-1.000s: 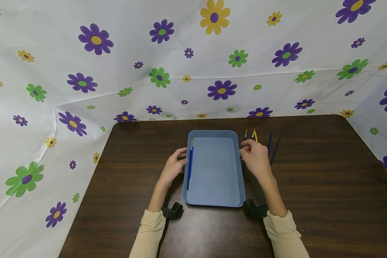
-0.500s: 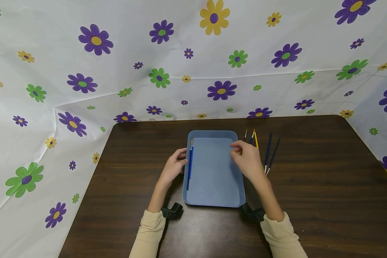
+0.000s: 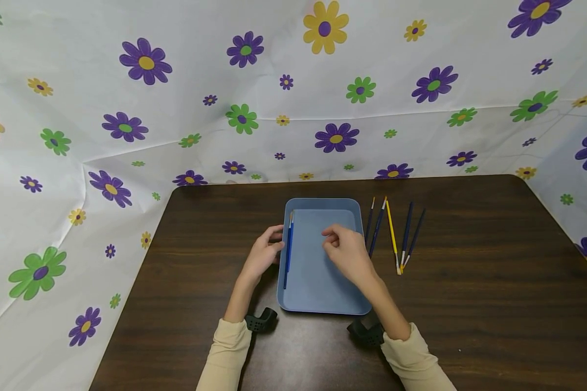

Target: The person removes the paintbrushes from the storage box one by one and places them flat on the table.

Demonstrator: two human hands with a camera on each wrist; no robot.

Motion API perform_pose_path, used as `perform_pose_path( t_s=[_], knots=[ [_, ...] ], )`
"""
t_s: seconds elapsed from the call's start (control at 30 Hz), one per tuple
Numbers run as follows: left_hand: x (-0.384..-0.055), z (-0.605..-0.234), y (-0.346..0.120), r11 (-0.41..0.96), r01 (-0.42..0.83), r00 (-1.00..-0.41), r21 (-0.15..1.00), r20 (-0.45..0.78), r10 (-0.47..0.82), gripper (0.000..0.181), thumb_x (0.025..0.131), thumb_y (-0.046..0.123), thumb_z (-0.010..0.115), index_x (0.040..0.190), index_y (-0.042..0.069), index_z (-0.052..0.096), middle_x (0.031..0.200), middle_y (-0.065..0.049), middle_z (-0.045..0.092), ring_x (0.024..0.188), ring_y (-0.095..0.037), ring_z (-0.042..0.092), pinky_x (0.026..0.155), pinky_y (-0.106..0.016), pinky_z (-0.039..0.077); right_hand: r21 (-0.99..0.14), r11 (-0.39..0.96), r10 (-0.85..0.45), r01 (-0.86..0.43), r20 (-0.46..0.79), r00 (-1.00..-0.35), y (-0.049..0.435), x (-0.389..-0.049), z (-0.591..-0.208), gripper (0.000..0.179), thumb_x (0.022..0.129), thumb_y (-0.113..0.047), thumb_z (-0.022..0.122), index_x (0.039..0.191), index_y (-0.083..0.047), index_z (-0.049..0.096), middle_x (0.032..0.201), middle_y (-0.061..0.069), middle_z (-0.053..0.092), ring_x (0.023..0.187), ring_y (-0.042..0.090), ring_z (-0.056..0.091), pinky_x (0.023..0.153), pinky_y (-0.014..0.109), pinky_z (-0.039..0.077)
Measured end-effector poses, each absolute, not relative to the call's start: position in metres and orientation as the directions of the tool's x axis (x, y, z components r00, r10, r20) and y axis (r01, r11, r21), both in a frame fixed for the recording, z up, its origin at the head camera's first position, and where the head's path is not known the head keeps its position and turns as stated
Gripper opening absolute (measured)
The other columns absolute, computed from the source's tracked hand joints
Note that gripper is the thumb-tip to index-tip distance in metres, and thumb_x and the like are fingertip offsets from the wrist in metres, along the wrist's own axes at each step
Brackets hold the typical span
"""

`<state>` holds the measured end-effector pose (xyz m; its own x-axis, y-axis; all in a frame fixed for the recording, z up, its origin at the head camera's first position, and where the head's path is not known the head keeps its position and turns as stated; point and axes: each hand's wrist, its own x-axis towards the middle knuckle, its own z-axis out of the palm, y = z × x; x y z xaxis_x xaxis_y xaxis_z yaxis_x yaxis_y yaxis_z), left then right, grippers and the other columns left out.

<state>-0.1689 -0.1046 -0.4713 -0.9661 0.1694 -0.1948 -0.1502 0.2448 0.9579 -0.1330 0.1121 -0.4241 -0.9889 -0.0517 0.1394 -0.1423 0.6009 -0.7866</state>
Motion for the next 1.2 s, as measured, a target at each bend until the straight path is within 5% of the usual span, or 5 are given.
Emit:
perform_pose_path(
  t_s=[0.4, 1.2],
  knots=[
    [-0.171, -0.473, -0.104, 0.245, -0.156, -0.965, 0.957, -0.201, 0.17, 0.047, 0.102, 0.007, 0.054, 0.149, 0.005, 0.053, 0.135, -0.022, 0.057, 0.111, -0.035, 0.063, 0.074, -0.041, 0.058, -0.794, 0.586, -0.072, -0.16, 0.146, -0.987, 0.095, -0.131, -0.436, 0.019, 0.087, 0.006, 0.067, 0.105, 0.007, 0.073, 0.087, 0.011, 0.072, 0.081, 0.026, 0.069, 0.076, 0.043, 0.057],
    [-0.169, -0.472, -0.104, 0.227, -0.154, -0.967, 0.962, -0.194, 0.164, 0.045, 0.103, 0.005, 0.052, 0.148, 0.003, 0.053, 0.133, -0.023, 0.057, 0.11, -0.035, 0.063, 0.074, -0.041, 0.058, -0.903, 0.427, -0.063, -0.052, 0.028, -0.998, 0.065, -0.131, -0.466, 0.045, 0.084, 0.007, 0.074, 0.127, 0.011, 0.062, 0.126, 0.026, 0.066, 0.108, 0.036, 0.07, 0.091, 0.046, 0.057]
  ],
)
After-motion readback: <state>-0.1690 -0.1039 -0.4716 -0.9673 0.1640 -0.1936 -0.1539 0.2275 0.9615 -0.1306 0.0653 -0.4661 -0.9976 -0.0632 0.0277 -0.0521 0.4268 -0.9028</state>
